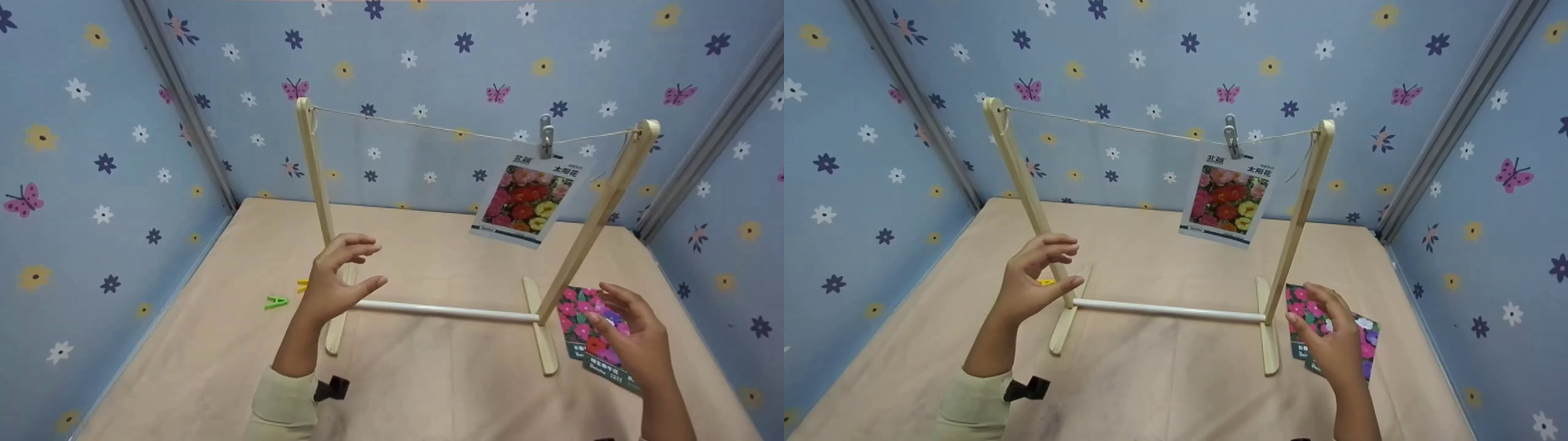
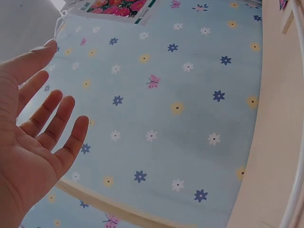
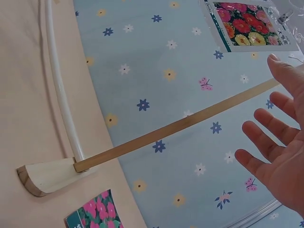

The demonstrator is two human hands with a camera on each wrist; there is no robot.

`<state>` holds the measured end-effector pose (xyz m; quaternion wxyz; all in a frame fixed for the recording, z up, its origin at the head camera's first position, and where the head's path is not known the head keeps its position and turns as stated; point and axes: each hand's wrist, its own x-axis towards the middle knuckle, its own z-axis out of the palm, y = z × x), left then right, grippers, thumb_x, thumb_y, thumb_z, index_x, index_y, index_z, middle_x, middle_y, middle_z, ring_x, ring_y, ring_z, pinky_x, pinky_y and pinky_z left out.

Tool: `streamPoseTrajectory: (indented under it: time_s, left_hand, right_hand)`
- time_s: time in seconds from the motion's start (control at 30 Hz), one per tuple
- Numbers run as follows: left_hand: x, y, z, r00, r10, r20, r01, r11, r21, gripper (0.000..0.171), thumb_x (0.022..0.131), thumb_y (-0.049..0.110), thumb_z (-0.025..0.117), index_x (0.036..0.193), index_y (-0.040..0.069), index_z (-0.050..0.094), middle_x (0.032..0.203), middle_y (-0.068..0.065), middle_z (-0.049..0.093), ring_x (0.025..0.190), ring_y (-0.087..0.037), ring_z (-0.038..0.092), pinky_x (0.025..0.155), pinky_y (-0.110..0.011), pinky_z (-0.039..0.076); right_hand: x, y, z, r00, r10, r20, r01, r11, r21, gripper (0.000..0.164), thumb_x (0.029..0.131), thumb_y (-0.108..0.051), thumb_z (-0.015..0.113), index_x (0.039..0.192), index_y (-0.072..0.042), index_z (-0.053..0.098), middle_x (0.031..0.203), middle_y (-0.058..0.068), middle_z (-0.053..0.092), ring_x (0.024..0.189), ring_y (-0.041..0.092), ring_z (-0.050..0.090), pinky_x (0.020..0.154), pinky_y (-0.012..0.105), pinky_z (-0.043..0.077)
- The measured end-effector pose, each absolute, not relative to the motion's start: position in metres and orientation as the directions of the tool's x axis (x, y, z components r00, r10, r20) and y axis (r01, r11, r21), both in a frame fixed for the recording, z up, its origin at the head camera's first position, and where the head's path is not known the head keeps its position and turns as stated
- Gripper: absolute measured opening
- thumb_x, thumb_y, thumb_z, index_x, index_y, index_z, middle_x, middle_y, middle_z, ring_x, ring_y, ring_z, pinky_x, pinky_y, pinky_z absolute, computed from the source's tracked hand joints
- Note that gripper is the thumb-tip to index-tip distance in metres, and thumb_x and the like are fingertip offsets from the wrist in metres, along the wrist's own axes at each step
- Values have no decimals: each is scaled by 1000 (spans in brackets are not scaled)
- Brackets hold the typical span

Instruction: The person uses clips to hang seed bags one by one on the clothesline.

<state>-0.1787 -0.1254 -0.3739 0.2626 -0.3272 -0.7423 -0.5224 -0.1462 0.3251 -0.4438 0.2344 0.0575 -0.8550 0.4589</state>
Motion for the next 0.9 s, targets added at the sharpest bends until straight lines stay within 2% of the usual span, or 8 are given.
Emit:
streamPoseTrajectory:
  time_s: [0.13, 0.4, 0.57, 0.67, 0.8, 0.9]
  left_hand:
    - [-176, -141, -385, -689, 178, 703, 722, 256, 643, 42, 70, -10, 82, 110, -8, 67, 114, -26, 59, 102, -34, 60, 81, -51, 53]
    - [-172, -176, -408, -764, 90, 639, 638, 258, 726, 47, 68, -12, 83, 112, -9, 67, 113, -22, 60, 101, -36, 62, 85, -55, 52]
    - [-169, -194, -419, -782, 31, 623, 606, 276, 746, 43, 69, -13, 81, 110, -9, 68, 111, -23, 61, 100, -34, 63, 86, -49, 53]
    - [-167, -204, -425, -792, 0, 610, 584, 290, 758, 41, 69, -14, 81, 108, -10, 68, 110, -23, 61, 100, -27, 63, 88, -43, 54]
    - [-165, -214, -432, -818, -45, 574, 534, 313, 786, 39, 70, -13, 80, 107, -9, 69, 109, -21, 62, 99, -21, 63, 89, -38, 54]
    - [-163, -221, -435, -839, -83, 537, 490, 312, 814, 38, 70, -12, 81, 106, -8, 70, 109, -20, 63, 98, -22, 62, 89, -37, 54]
  right_hand:
    - [-143, 329, -448, -889, 150, 434, -275, 582, -765, 56, 84, -4, 76, 136, -9, 55, 128, -4, 57, 113, -5, 53, 93, 8, 40]
    - [-137, 342, -454, -915, 216, 341, -157, 588, -793, 66, 82, -9, 79, 141, -18, 51, 133, 2, 55, 113, 0, 53, 91, 8, 41]
    - [-134, 352, -457, -920, 250, 304, -104, 591, -800, 66, 84, -14, 79, 143, -20, 50, 137, 7, 52, 115, 5, 54, 88, 6, 42]
    - [-132, 358, -460, -916, 275, 293, -80, 589, -804, 65, 84, -18, 78, 143, -21, 50, 139, 6, 51, 115, 4, 54, 89, 6, 41]
    - [-129, 366, -466, -900, 289, 327, -113, 569, -814, 63, 84, -10, 77, 142, -15, 51, 137, 2, 51, 112, -1, 52, 91, 7, 42]
    - [-126, 373, -471, -892, 288, 350, -143, 553, -821, 61, 86, -2, 73, 142, -11, 51, 135, -1, 52, 111, -3, 52, 90, 8, 43]
